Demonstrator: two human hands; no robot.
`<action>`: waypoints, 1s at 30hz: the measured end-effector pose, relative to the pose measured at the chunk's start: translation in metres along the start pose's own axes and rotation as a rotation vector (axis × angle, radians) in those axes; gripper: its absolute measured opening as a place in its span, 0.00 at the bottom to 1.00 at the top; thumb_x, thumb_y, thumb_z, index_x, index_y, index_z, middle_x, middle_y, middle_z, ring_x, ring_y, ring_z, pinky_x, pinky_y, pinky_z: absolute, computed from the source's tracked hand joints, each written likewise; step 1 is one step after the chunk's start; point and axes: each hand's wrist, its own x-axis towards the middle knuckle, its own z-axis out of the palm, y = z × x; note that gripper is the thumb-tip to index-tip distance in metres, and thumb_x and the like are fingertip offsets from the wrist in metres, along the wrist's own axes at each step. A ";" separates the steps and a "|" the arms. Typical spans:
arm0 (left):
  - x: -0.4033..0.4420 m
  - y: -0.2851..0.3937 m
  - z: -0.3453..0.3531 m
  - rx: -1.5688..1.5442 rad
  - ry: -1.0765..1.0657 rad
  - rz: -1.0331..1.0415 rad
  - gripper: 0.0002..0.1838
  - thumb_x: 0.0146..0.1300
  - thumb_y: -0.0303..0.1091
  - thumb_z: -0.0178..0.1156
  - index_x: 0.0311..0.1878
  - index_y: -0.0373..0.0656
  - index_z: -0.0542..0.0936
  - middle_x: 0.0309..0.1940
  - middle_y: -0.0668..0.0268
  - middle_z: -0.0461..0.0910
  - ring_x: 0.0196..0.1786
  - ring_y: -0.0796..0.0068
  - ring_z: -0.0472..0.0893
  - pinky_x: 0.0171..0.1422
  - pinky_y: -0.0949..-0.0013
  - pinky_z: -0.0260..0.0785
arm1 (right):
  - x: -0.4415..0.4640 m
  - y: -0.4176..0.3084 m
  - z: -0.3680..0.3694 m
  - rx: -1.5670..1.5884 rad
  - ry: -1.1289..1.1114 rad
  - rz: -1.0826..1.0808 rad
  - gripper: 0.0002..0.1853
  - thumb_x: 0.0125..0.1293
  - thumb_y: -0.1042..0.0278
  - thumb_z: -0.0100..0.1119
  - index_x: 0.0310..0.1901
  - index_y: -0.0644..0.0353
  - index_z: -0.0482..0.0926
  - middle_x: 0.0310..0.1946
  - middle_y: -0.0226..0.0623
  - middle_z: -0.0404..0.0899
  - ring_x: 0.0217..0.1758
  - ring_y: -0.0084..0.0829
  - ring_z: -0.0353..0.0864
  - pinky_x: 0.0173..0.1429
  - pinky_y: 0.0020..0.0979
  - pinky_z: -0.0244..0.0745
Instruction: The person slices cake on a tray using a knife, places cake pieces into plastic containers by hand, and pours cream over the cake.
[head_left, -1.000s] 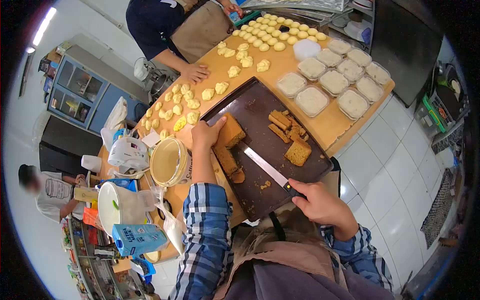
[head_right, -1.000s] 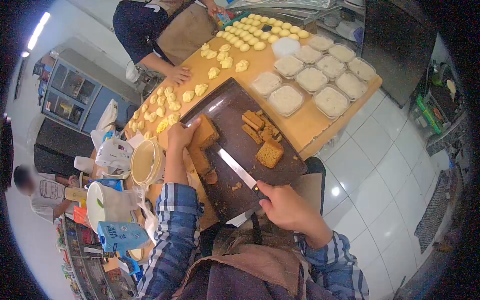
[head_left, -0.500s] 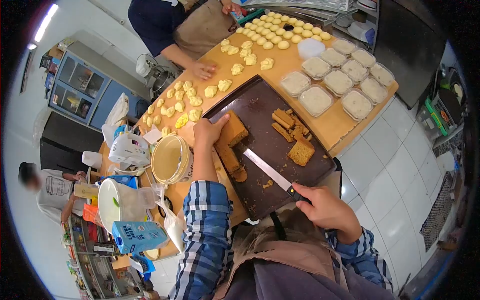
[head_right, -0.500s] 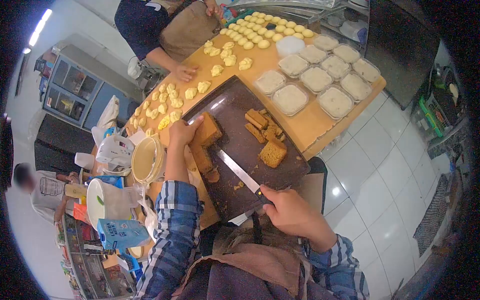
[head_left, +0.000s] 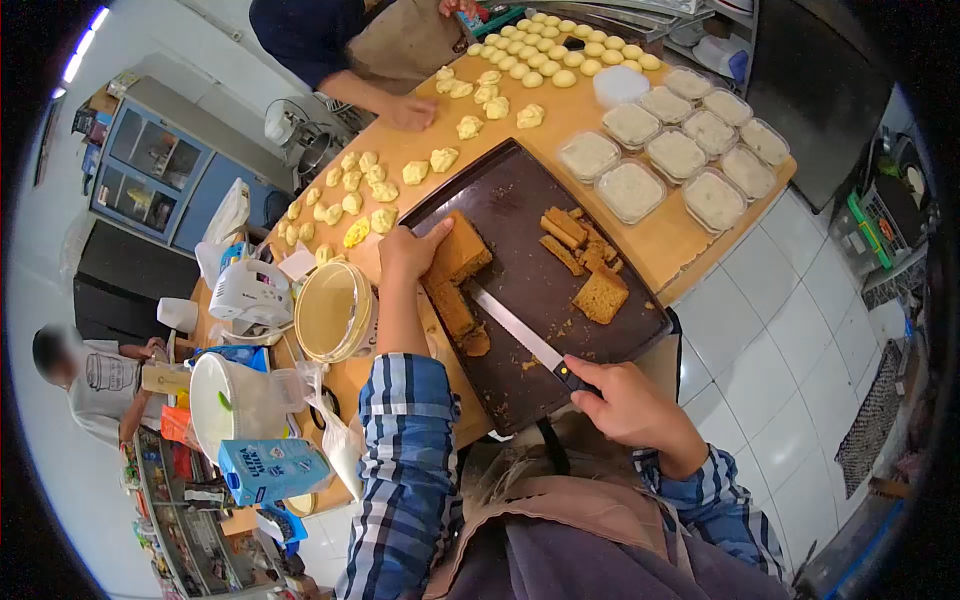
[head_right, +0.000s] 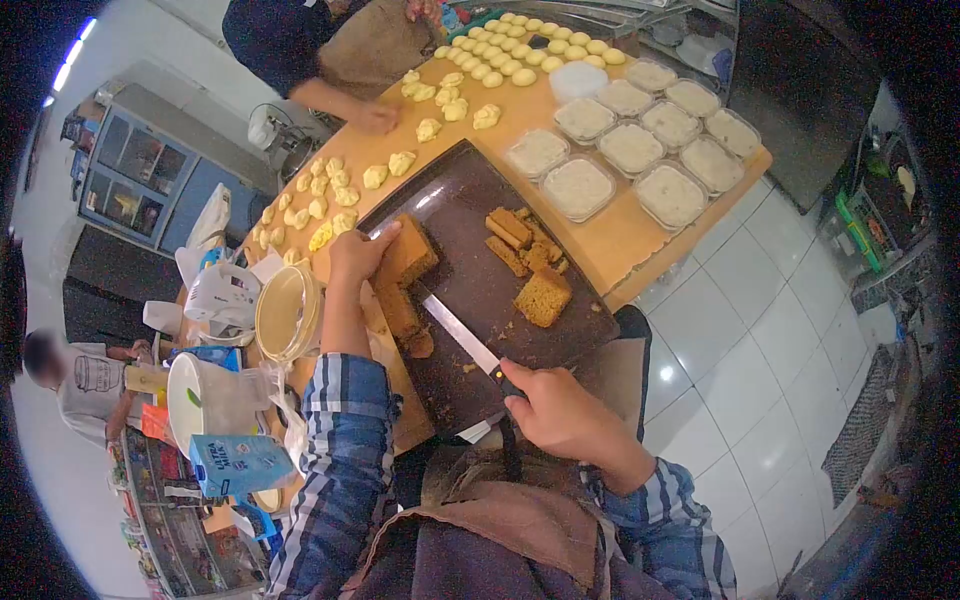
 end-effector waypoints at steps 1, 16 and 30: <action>0.001 0.000 0.000 0.017 -0.007 0.008 0.42 0.44 0.72 0.64 0.25 0.29 0.83 0.25 0.48 0.82 0.33 0.56 0.83 0.40 0.61 0.73 | -0.001 -0.002 -0.001 -0.003 -0.003 -0.001 0.25 0.62 0.68 0.53 0.59 0.74 0.68 0.36 0.64 0.77 0.42 0.59 0.78 0.47 0.46 0.73; -0.001 0.003 -0.006 -0.028 -0.078 -0.002 0.44 0.46 0.71 0.64 0.28 0.24 0.81 0.28 0.42 0.81 0.36 0.49 0.83 0.43 0.57 0.74 | -0.015 -0.005 -0.007 -0.008 0.031 -0.024 0.24 0.63 0.69 0.54 0.58 0.75 0.69 0.43 0.65 0.76 0.47 0.57 0.78 0.50 0.44 0.73; -0.002 0.005 -0.009 -0.017 -0.087 -0.008 0.43 0.47 0.69 0.64 0.30 0.24 0.81 0.30 0.41 0.81 0.37 0.48 0.83 0.43 0.57 0.74 | -0.016 0.004 -0.009 -0.041 0.083 -0.003 0.24 0.63 0.71 0.56 0.60 0.70 0.69 0.41 0.61 0.78 0.43 0.52 0.80 0.47 0.39 0.73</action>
